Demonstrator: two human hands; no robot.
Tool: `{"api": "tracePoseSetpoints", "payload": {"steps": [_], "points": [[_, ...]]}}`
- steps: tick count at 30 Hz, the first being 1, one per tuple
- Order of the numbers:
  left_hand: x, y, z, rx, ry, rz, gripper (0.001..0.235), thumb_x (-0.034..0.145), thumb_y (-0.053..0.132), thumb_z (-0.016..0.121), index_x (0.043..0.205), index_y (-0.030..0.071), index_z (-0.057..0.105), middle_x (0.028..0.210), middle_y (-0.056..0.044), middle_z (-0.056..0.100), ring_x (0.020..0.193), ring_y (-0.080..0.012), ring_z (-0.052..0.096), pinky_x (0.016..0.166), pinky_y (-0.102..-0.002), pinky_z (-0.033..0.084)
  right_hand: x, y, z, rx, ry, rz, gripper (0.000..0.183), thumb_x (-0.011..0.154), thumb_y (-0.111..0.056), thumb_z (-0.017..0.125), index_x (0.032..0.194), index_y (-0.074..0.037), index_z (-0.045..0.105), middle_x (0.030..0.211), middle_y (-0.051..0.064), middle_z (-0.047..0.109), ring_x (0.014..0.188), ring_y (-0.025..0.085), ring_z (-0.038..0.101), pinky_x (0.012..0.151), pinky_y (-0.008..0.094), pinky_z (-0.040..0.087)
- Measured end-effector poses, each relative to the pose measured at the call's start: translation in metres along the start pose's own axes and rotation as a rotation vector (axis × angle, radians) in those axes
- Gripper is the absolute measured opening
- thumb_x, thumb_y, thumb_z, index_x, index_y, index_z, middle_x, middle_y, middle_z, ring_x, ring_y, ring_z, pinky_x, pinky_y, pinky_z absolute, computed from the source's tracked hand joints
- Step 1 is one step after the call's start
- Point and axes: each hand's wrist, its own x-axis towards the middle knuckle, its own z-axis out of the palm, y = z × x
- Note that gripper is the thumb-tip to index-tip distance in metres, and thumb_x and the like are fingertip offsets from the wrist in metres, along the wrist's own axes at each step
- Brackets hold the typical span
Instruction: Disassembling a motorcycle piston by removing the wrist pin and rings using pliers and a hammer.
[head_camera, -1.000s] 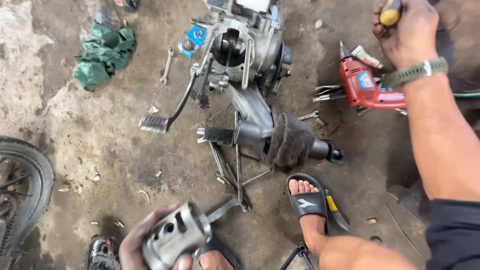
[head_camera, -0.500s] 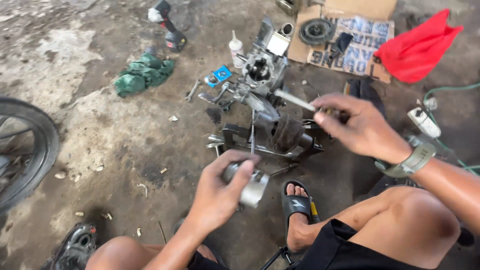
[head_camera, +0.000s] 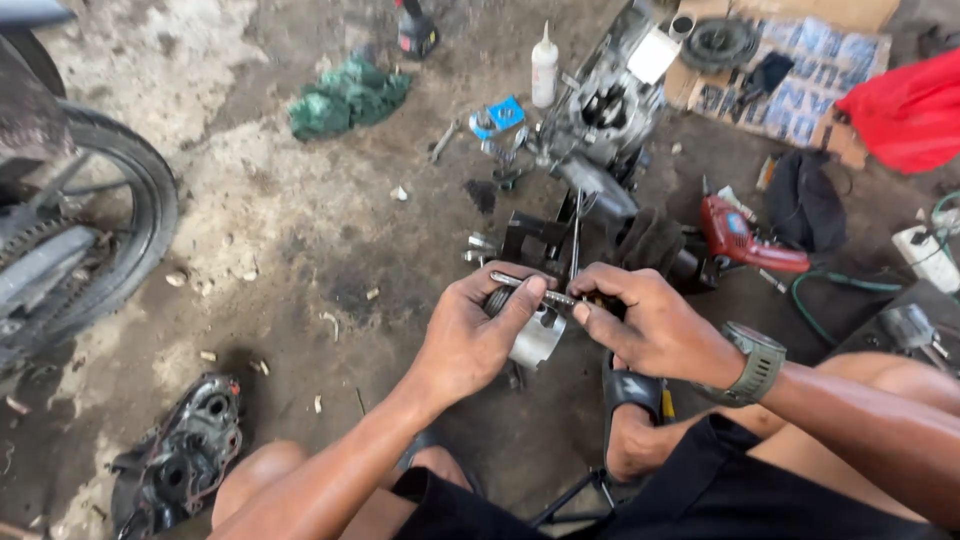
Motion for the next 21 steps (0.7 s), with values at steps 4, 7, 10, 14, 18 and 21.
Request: {"api": "tracePoseSetpoints", "payload": {"steps": [4,7,10,14,18,21], "points": [[-0.005,-0.022,-0.001,0.001,-0.013,-0.108,0.02,0.096,0.031,0.068,0.1,0.018,0.082,0.081,-0.007,0.074,0.079,-0.0124,0.063,0.071,-0.033,0.055,-0.008,0.035,0.01,0.125,-0.074,0.14,0.024,0.097,-0.011,0.051,0.093,-0.004,0.074,0.051,0.008,0.063,0.044,0.015,0.061,0.045,0.031,0.054],[-0.013,-0.034,0.004,-0.005,-0.01,-0.171,0.02,0.095,0.03,0.067,0.098,0.017,0.083,0.078,-0.008,0.075,0.079,-0.0119,0.061,0.07,-0.032,0.054,-0.013,0.048,0.016,0.149,-0.121,0.24,0.021,0.097,-0.015,0.054,0.098,-0.003,0.072,0.052,0.008,0.063,0.045,0.015,0.062,0.046,0.033,0.056],[-0.016,-0.038,0.006,0.01,-0.019,-0.213,0.019,0.095,0.032,0.069,0.096,0.019,0.083,0.078,-0.011,0.077,0.074,-0.0142,0.066,0.07,-0.034,0.056,-0.024,0.073,0.015,-0.016,-0.12,0.229,0.016,0.088,-0.015,0.066,0.099,-0.006,0.072,0.058,0.016,0.067,0.053,0.022,0.067,0.05,0.039,0.054],[-0.006,-0.036,0.007,-0.033,0.032,-0.224,0.026,0.097,0.029,0.065,0.094,0.008,0.079,0.081,-0.02,0.075,0.08,-0.0223,0.064,0.074,-0.041,0.055,-0.033,0.087,0.005,-0.128,-0.127,0.249,0.026,0.083,-0.023,0.069,0.103,-0.007,0.067,0.066,0.025,0.068,0.059,0.037,0.07,0.058,0.049,0.054],[-0.002,-0.033,-0.023,0.119,0.099,0.089,0.023,0.102,0.026,0.062,0.09,0.011,0.076,0.087,-0.014,0.073,0.083,-0.0264,0.068,0.079,-0.04,0.054,-0.04,0.091,0.003,-0.136,-0.022,0.25,0.02,0.088,-0.014,0.06,0.105,-0.007,0.069,0.07,0.018,0.071,0.065,0.033,0.071,0.064,0.045,0.056],[-0.005,-0.03,-0.017,0.21,0.091,0.213,0.018,0.1,0.024,0.068,0.088,0.012,0.075,0.088,-0.013,0.073,0.082,-0.0331,0.072,0.078,-0.04,0.055,-0.029,0.076,-0.005,-0.092,0.02,0.208,0.02,0.091,-0.014,0.062,0.109,-0.01,0.07,0.073,0.011,0.074,0.067,0.023,0.073,0.066,0.039,0.058]]}}
